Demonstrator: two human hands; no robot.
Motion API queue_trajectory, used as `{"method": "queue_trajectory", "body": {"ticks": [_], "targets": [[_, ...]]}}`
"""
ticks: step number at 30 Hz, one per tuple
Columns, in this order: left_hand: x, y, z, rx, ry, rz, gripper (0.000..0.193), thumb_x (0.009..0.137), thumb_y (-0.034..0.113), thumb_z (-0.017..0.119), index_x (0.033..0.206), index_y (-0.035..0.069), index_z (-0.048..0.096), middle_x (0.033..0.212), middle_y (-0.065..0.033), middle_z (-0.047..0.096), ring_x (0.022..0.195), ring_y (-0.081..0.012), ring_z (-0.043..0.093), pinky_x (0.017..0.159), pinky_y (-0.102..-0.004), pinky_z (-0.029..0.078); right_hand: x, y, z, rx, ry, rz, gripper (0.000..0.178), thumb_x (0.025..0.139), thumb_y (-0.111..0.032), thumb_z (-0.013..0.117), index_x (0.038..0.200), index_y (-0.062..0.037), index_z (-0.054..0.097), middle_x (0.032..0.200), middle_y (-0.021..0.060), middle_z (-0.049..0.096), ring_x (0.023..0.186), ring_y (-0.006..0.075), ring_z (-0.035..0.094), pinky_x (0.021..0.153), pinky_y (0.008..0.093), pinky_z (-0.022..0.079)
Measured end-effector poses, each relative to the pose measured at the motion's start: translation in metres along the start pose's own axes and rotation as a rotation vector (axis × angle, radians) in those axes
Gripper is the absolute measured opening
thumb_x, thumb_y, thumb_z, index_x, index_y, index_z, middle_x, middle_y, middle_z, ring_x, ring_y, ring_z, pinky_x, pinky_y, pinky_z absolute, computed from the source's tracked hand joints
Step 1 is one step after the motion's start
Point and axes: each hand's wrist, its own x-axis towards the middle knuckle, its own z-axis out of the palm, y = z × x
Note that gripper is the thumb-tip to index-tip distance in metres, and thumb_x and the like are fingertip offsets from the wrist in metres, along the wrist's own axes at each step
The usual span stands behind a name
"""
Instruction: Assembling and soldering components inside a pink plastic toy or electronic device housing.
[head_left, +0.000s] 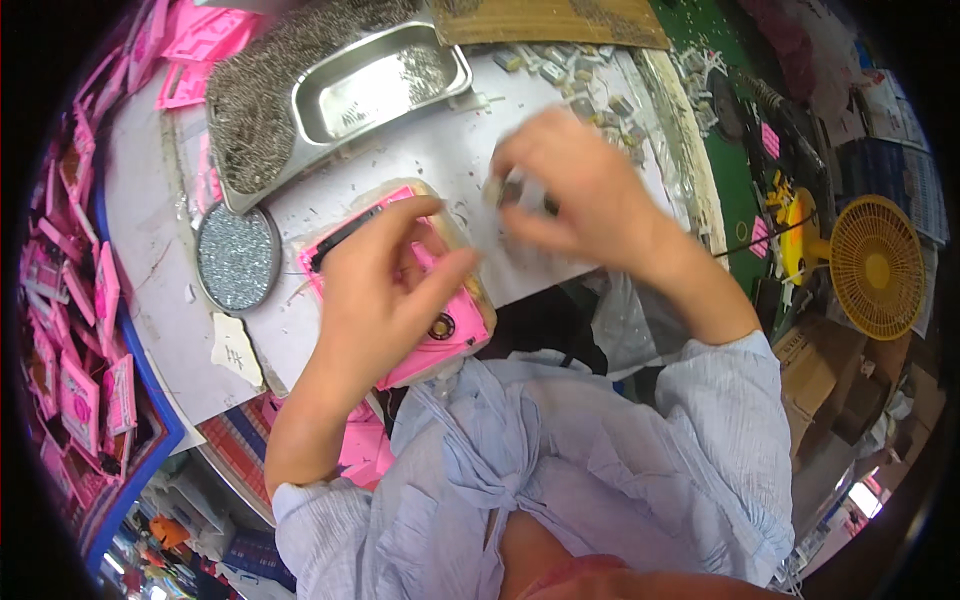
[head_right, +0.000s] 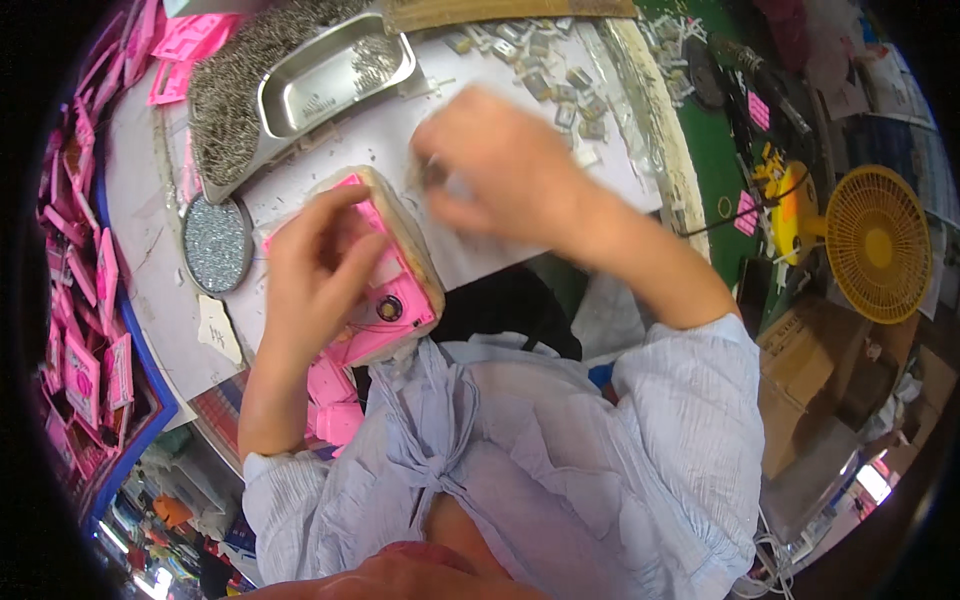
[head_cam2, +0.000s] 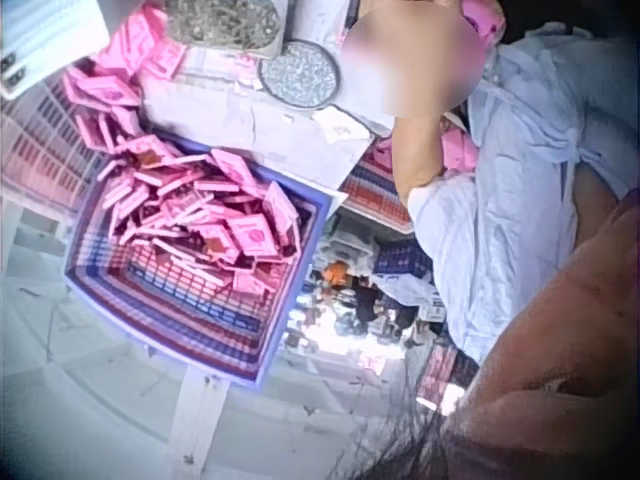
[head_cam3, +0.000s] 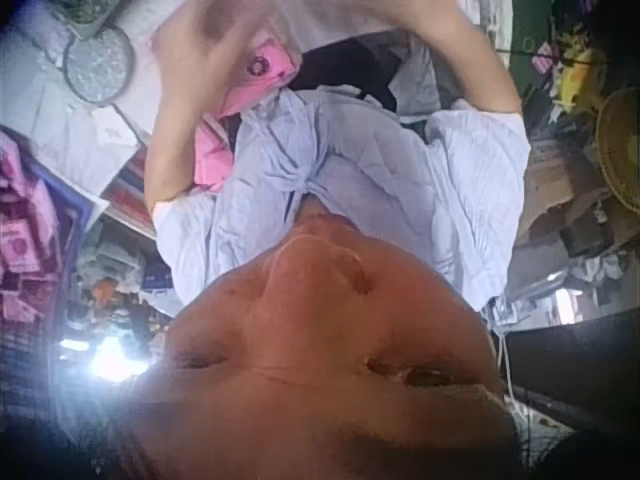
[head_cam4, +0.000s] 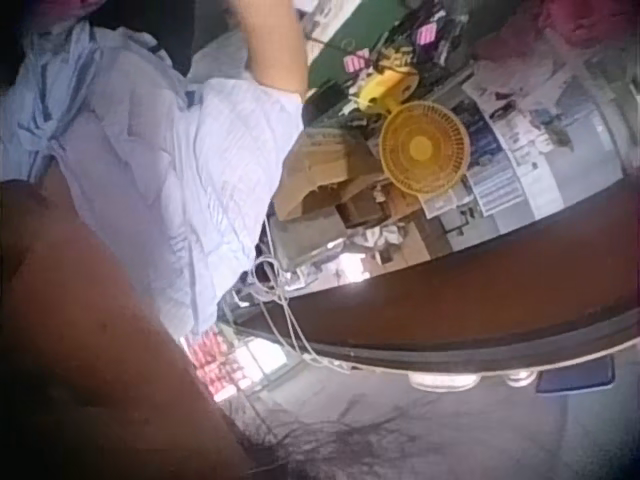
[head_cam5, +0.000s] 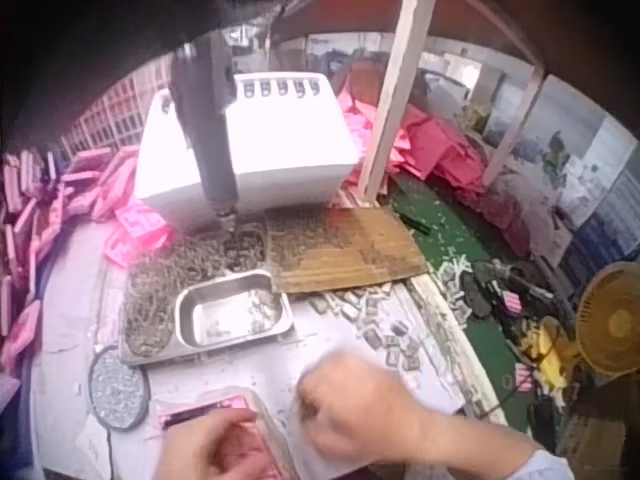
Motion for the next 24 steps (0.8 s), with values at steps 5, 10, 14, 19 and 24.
{"method": "queue_trajectory", "body": {"ticks": [5, 10, 14, 19, 24], "targets": [[0.037, 0.02, -0.002, -0.158, -0.398, -0.155, 0.029, 0.099, 0.023, 0.066, 0.107, -0.004, 0.068, 0.069, -0.0065, 0.066, 0.06, -0.0114, 0.063, 0.055, -0.0273, 0.048, -0.008, -0.022, -0.012, 0.307, 0.043, 0.071, 0.024, 0.08, -0.01, 0.076, 0.102, -0.0054, 0.067, 0.085, 0.0083, 0.069, 0.08, 0.0259, 0.067, 0.073, 0.0364, 0.056], [0.041, 0.01, 0.013, -0.533, -0.547, -0.24, 0.03, 0.105, 0.024, 0.059, 0.108, -0.005, 0.065, 0.08, -0.0024, 0.065, 0.067, -0.0062, 0.061, 0.055, -0.0243, 0.048, -0.039, -0.012, -0.015, 0.568, 0.113, 0.21, 0.021, 0.082, -0.004, 0.078, 0.102, -0.0016, 0.071, 0.086, 0.0099, 0.072, 0.077, 0.0241, 0.071, 0.068, 0.0338, 0.055], [0.054, 0.022, 0.02, -0.448, -0.684, -0.405, 0.023, 0.107, 0.021, 0.056, 0.11, -0.002, 0.063, 0.084, 0.0007, 0.062, 0.073, -0.0049, 0.058, 0.064, -0.0215, 0.046, -0.05, -0.013, -0.022, 0.439, 0.167, 0.184, 0.024, 0.079, 0.0, 0.078, 0.102, -0.0019, 0.069, 0.084, 0.0106, 0.07, 0.076, 0.0255, 0.07, 0.069, 0.0332, 0.055], [0.092, 0.041, 0.021, -0.229, -0.712, -0.212, 0.027, 0.104, 0.027, 0.062, 0.101, 0.001, 0.068, 0.079, 0.0005, 0.066, 0.071, -0.0047, 0.058, 0.063, -0.022, 0.047, -0.068, -0.005, -0.018, 0.606, 0.307, 0.362, 0.023, 0.085, 0.002, 0.074, 0.107, 0.0003, 0.066, 0.089, 0.0098, 0.071, 0.081, 0.0205, 0.071, 0.072, 0.0308, 0.057], [0.197, -0.002, 0.005, 0.426, 0.133, 0.179, 0.032, 0.091, 0.032, 0.073, 0.092, 0.0, 0.074, 0.076, -0.0073, 0.07, 0.069, -0.0155, 0.065, 0.067, -0.0317, 0.051, -0.07, 0.007, -0.019, 1.29, 0.313, 0.613, 0.023, 0.093, 0.003, 0.067, 0.115, 0.0042, 0.06, 0.1, 0.0149, 0.071, 0.089, 0.0159, 0.069, 0.072, 0.0278, 0.058]]}}
